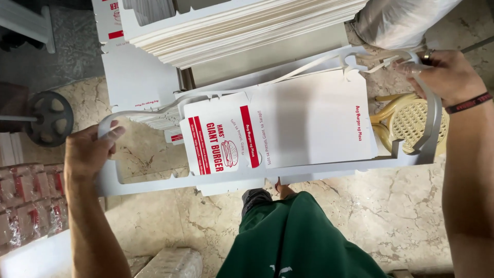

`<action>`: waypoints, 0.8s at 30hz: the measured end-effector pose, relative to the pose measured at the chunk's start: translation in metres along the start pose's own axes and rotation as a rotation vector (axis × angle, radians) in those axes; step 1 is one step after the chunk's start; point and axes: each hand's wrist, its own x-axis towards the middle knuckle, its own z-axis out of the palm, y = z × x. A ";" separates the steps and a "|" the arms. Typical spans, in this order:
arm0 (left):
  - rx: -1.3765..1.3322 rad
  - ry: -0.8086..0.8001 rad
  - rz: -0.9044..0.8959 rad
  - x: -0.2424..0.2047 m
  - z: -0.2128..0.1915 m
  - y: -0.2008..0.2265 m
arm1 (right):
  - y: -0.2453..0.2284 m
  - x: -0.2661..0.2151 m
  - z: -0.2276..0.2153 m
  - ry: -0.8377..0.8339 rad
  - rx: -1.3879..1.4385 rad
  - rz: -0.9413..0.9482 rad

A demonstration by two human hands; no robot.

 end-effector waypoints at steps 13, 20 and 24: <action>-0.060 -0.107 -0.226 0.026 0.190 -0.115 | 0.157 0.040 0.097 -0.051 -0.459 0.060; -0.242 -0.125 -0.217 0.000 0.084 -0.047 | -0.033 -0.016 0.030 -0.064 -0.295 0.280; -0.186 -0.040 -0.154 -0.029 -0.001 0.018 | -0.043 -0.007 -0.004 -0.017 -0.247 0.215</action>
